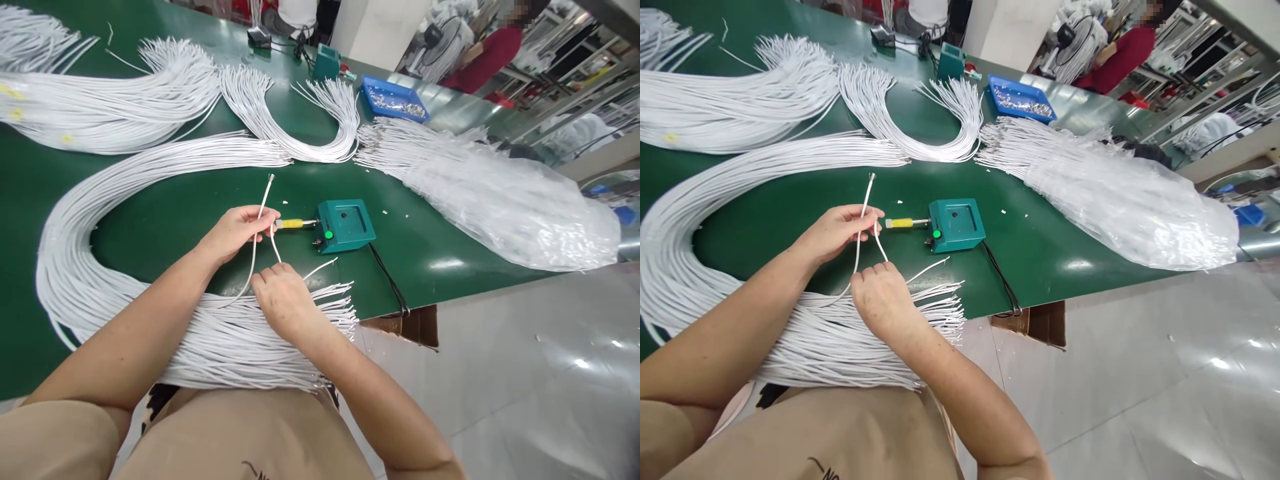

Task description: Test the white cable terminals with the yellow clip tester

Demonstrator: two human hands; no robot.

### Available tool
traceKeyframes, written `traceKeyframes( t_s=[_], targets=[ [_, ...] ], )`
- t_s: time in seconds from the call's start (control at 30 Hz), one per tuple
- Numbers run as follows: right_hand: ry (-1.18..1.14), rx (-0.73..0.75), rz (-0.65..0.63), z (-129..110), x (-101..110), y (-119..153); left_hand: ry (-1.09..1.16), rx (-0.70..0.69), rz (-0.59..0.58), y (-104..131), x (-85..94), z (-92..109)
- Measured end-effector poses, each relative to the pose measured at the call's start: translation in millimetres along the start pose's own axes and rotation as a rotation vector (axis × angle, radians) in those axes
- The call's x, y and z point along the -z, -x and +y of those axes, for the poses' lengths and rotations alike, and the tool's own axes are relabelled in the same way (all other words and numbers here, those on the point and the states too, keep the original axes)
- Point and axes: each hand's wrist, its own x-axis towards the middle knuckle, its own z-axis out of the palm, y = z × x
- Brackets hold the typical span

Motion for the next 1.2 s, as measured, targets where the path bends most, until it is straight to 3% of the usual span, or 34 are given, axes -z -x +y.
traceKeyframes(
  t_s=[0.2,0.37,0.4,0.53,0.6,0.7,0.83,1.0,1.2],
  targets=[
    [-0.008,-0.109,-0.029,-15,-12,11,0.099,0.008,0.026,1,-2.1,2],
    [-0.212,-0.334,-0.227,-4,5,8,0.103,-0.058,-0.051,4,-2.8,3],
    [-0.27,-0.432,-0.207,6,12,3,0.089,-0.067,-0.068,4,-3.5,3],
    [-0.666,-0.709,0.389,52,38,-21,0.059,-0.094,-0.123,6,-7.5,3],
    [-0.894,-0.746,0.509,70,42,-33,0.006,-0.123,-0.159,7,-8.9,3],
    [-1.185,-0.681,0.578,80,40,-47,-0.038,-0.139,-0.198,7,-9.9,2],
    [-1.324,-0.621,0.65,73,34,-55,0.141,-0.117,-0.145,7,-11.6,1],
    [-1.442,-0.59,0.637,60,31,-58,0.218,-0.183,-0.013,8,-14.5,4],
    [-1.978,-0.622,0.523,60,26,-64,0.111,-0.171,0.059,10,-13.8,10]
  ],
)
